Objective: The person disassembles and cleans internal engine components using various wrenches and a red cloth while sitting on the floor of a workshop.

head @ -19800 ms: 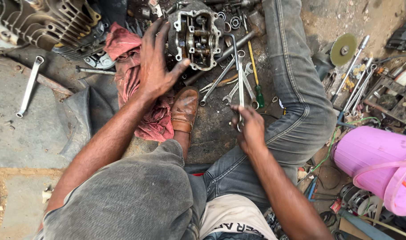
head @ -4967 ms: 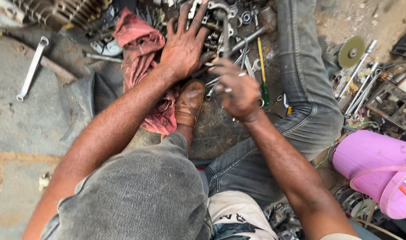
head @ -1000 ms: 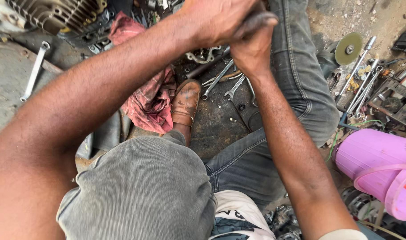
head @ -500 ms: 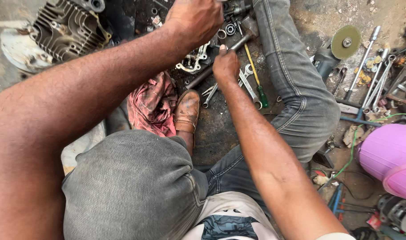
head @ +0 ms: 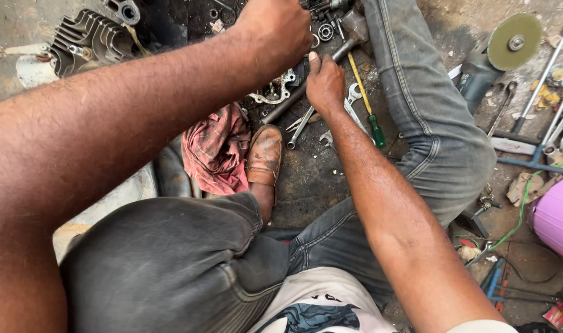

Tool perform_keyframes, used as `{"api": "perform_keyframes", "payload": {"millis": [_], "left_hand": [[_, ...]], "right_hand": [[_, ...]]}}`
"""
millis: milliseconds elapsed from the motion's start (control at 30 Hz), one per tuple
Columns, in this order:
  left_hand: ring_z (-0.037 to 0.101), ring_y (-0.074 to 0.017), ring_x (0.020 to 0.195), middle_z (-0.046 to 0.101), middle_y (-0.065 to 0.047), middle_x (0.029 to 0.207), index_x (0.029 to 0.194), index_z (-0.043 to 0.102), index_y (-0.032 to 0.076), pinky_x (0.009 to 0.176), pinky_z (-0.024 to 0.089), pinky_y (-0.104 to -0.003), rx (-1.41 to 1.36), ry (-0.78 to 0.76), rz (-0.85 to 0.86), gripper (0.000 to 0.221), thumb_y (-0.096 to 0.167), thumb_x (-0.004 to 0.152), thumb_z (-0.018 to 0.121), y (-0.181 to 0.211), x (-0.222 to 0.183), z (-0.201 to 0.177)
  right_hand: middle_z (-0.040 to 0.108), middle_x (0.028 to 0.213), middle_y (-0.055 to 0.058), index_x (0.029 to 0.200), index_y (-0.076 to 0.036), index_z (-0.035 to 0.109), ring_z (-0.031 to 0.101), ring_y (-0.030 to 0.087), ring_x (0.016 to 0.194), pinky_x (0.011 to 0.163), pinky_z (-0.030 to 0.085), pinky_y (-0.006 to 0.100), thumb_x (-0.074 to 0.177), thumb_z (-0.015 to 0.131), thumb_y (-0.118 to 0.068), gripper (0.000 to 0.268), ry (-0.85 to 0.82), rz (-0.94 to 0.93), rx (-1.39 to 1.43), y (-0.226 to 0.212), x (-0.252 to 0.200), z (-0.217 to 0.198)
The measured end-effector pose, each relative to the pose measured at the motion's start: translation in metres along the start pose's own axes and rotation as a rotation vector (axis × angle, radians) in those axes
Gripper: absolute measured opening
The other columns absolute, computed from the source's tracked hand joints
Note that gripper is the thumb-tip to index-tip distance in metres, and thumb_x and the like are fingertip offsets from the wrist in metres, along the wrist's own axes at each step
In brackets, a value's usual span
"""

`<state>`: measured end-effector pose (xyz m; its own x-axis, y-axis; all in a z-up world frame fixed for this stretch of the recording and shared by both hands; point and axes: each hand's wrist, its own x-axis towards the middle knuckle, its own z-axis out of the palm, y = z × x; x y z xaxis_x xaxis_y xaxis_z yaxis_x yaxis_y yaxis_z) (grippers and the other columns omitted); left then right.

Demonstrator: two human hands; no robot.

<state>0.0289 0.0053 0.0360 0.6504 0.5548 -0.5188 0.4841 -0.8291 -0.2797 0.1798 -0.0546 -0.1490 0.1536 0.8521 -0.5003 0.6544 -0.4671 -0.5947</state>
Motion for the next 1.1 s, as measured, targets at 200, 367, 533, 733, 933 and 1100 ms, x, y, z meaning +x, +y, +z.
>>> {"api": "perform_keyframes", "payload": {"millis": [200,367,533,733,933,1100], "left_hand": [[0.069,-0.0161,0.060,0.075,-0.005,0.073,0.089,0.081,0.011,0.044,0.054,-0.032,-0.187,0.095,-0.112,0.011,0.022,0.088,0.078,-0.015,0.025,0.024],[0.067,-0.0162,0.055,0.074,-0.004,0.070,0.087,0.080,0.008,0.042,0.052,-0.033,-0.183,0.101,-0.180,0.020,0.026,0.093,0.073,-0.021,0.002,0.047],[0.060,-0.0146,0.051,0.070,-0.003,0.065,0.074,0.079,0.013,0.042,0.048,-0.035,-0.140,0.093,-0.240,0.025,0.024,0.093,0.068,-0.028,-0.028,0.057],[0.060,-0.0177,0.044,0.068,-0.007,0.057,0.076,0.077,0.007,0.036,0.049,-0.035,-0.197,0.169,-0.186,0.024,0.018,0.095,0.067,-0.029,-0.018,0.078],[0.066,-0.0242,0.050,0.071,-0.014,0.065,0.088,0.075,0.002,0.038,0.054,-0.038,-0.486,0.246,-0.192,0.013,0.011,0.094,0.068,-0.029,0.018,0.061],[0.071,-0.0296,0.054,0.073,-0.020,0.071,0.098,0.075,-0.002,0.041,0.057,-0.041,-0.662,0.297,-0.277,0.011,0.005,0.093,0.068,-0.036,0.020,0.055]], "right_hand": [[0.064,0.073,0.010,0.094,-0.002,0.064,0.066,0.025,0.069,0.067,0.053,0.049,0.109,0.047,-0.039,0.044,0.030,-0.125,0.010,0.015,0.014,0.004],[0.067,0.077,0.014,0.093,-0.002,0.068,0.063,0.026,0.072,0.071,0.052,0.047,0.107,0.056,-0.036,0.039,0.148,-0.284,-0.065,0.014,0.025,0.007],[0.065,0.076,0.009,0.097,-0.006,0.069,0.062,0.017,0.064,0.059,0.051,0.038,0.107,0.049,-0.043,0.043,-0.056,0.065,0.369,0.013,0.018,-0.014],[0.071,0.082,0.013,0.097,0.001,0.071,0.068,0.023,0.075,0.069,0.054,0.040,0.107,0.060,-0.039,0.043,0.134,-0.053,0.012,0.093,-0.013,-0.054],[0.080,0.098,0.015,0.111,-0.013,0.077,0.077,0.030,0.091,0.085,0.057,0.047,0.094,0.069,-0.047,0.038,-0.184,0.240,-0.245,0.083,-0.077,0.008],[0.075,0.101,0.019,0.106,-0.011,0.079,0.072,0.037,0.093,0.081,0.056,0.050,0.084,0.081,-0.051,0.045,0.008,0.257,-0.324,0.062,-0.082,0.044]]}}
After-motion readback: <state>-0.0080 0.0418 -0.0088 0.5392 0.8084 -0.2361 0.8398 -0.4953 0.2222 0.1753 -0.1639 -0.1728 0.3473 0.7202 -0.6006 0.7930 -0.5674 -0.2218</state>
